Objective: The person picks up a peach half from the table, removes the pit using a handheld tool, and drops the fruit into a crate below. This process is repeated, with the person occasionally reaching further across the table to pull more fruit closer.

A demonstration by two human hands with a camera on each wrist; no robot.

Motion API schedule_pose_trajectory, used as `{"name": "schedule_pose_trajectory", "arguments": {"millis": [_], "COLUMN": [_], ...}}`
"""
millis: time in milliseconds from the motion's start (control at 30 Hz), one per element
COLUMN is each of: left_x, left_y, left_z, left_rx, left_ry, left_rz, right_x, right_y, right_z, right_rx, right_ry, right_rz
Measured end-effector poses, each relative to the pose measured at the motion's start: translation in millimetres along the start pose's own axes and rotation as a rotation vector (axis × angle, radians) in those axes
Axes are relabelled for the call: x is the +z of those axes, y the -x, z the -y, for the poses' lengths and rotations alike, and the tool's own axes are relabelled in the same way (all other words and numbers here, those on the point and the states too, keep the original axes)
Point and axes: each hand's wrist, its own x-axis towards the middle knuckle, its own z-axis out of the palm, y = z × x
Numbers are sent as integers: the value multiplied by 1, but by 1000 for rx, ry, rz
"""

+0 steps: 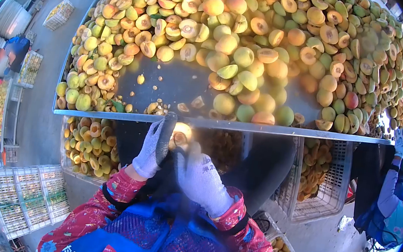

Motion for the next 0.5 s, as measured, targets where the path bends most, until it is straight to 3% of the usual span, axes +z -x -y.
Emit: {"name": "schedule_pose_trajectory", "arguments": {"millis": [67,100,200,233,367,500], "left_x": [16,18,12,12,27,31], "left_y": [19,19,5,3,14,21], "left_z": [16,11,-21,-25,0,1], "left_rx": [-24,-140,-573,-675,-461,-264], "left_ry": [-88,-41,221,293,63,-158], "left_rz": [-59,-67,-60,-57,-22,-83], "right_x": [2,1,-17,-15,-7,-16], "right_y": [2,2,-6,-4,-2,-3], "right_z": [-8,-12,-9,-12,-12,-10], "right_rx": [-175,-265,-79,-50,210,154], "right_ry": [77,117,-389,-366,-437,-634], "right_rz": [-4,-6,233,234,259,265]}}
